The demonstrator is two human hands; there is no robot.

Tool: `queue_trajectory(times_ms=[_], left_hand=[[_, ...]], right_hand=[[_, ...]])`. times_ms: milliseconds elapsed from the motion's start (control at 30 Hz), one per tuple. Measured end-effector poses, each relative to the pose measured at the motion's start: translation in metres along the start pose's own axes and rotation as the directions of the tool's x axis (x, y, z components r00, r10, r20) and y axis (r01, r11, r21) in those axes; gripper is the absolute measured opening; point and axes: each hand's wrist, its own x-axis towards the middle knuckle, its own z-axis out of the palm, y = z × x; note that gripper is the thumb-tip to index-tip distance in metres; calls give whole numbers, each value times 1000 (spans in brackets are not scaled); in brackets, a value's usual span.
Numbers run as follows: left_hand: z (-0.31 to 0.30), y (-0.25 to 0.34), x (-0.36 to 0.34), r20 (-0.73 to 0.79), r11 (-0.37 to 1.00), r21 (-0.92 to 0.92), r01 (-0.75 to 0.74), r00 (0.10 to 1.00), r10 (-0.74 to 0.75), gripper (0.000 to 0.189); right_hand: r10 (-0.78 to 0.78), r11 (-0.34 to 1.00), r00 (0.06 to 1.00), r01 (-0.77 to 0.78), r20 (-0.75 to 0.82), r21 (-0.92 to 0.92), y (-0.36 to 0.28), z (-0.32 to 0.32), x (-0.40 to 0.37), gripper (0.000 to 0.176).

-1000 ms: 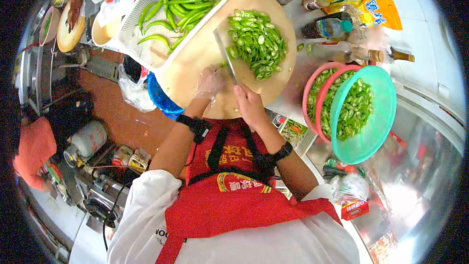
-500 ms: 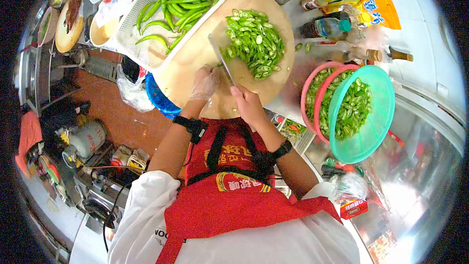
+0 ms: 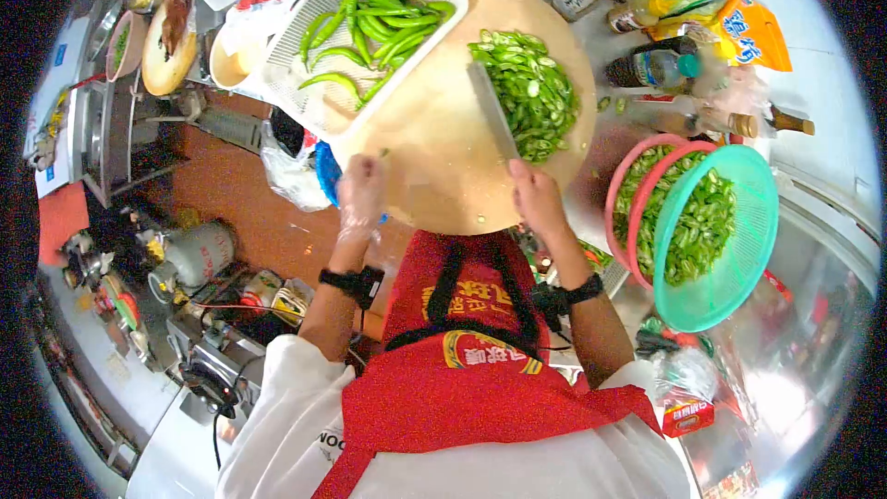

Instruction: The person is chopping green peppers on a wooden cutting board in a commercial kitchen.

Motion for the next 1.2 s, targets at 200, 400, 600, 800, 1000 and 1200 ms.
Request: queue_trajectory(times_ms=[200, 400, 600, 800, 1000, 1200], left_hand=[[-67, 22, 54, -401, 842, 304, -446, 742, 538, 12], [-29, 45, 141, 73, 765, 636, -104, 994, 75, 48], [-49, 72, 88, 28, 874, 407, -267, 960, 280, 35], [25, 33, 7, 192, 798, 129, -589, 804, 562, 20], [38, 31, -12, 306, 863, 214, -458, 870, 386, 20], [33, 40, -12, 322, 892, 239, -384, 898, 300, 20]], right_hand=[[-66, 993, 997, 62, -35, -97, -5, 6, 0, 47], [-77, 988, 996, 72, -37, -139, -7, 6, -2, 45], [-61, 990, 998, 57, -28, -132, -6, 3, -4, 43], [-162, 961, 987, 153, -19, -232, -2, 9, 0, 47], [-97, 974, 995, 97, 10, -203, -13, 19, -13, 46], [-72, 978, 996, 80, 48, -190, -14, 26, -7, 44]])
